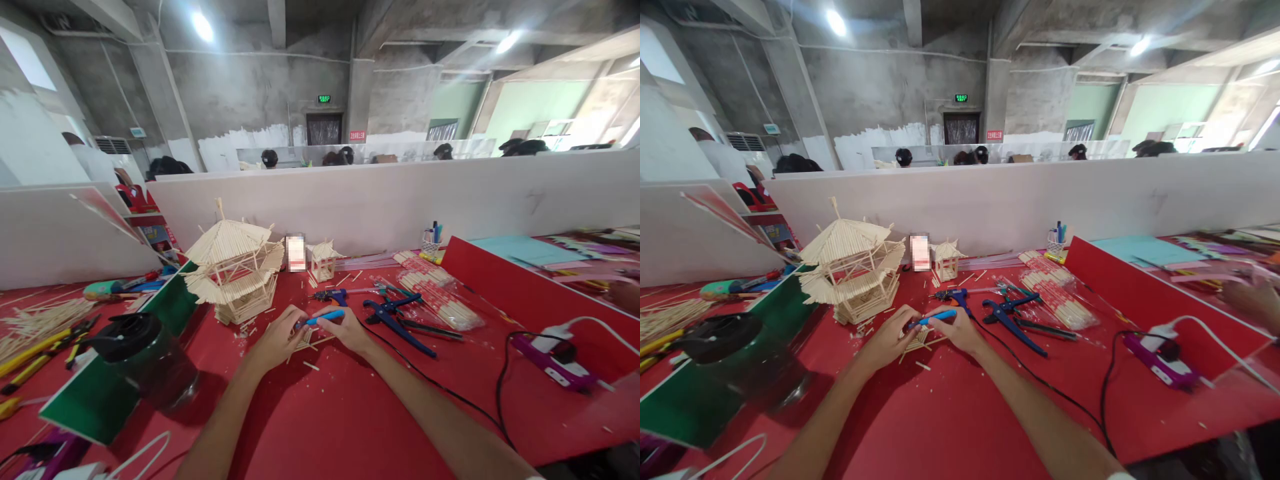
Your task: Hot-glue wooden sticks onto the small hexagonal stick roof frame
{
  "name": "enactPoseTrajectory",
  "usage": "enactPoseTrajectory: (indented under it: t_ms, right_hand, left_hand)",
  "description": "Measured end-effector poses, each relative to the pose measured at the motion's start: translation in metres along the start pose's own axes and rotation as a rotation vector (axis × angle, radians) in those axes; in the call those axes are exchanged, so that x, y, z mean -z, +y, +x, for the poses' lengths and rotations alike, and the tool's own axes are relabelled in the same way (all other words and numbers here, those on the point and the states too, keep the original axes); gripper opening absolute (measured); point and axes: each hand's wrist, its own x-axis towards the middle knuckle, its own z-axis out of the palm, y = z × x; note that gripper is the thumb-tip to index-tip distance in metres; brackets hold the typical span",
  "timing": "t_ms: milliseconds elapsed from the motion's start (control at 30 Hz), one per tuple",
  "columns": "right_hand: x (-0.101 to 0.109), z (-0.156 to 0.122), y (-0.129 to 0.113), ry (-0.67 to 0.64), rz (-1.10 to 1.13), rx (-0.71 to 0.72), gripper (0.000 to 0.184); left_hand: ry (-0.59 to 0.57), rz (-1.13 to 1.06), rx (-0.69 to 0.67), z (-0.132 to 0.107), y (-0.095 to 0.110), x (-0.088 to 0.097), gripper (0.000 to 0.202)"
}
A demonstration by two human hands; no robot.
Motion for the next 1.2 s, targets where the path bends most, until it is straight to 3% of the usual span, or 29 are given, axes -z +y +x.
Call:
enactPoseTrajectory:
  t_ms: [200, 367, 933, 1033, 1133, 1200]
  right_hand:
    - [-0.006, -0.001, -0.001, -0.016, 0.054, -0.002, 0.029]
    - [-0.006, 0.001, 0.004, 0.072, 0.082, -0.017, 0.028]
    - [-0.012, -0.002, 0.003, -0.037, -0.102, 0.039, 0.018]
    - [-0.012, -0.002, 0.004, -0.032, -0.13, 0.03, 0.02]
    - [-0.009, -0.001, 0.006, -0.005, -0.21, 0.003, 0.029]
    - [-0.005, -0.001, 0.005, -0.033, -0.32, 0.008, 0.025]
  left_hand:
    - [0.05, -0.104, 0.015, 0.002, 0.004, -0.011, 0.025]
    - [0.047, -0.041, 0.024, 0.002, -0.005, -0.005, 0.027]
    - [-0.103, 0.235, -0.008, 0.003, -0.007, 0.003, 0.039]
    - [-0.097, 0.301, 0.039, 0.003, -0.009, 0.004, 0.039]
    - [-0.034, 0.437, 0.141, 0.003, -0.018, 0.009, 0.036]
    - [-0.009, 0.563, 0.229, 0.001, -0.027, 0.017, 0.031]
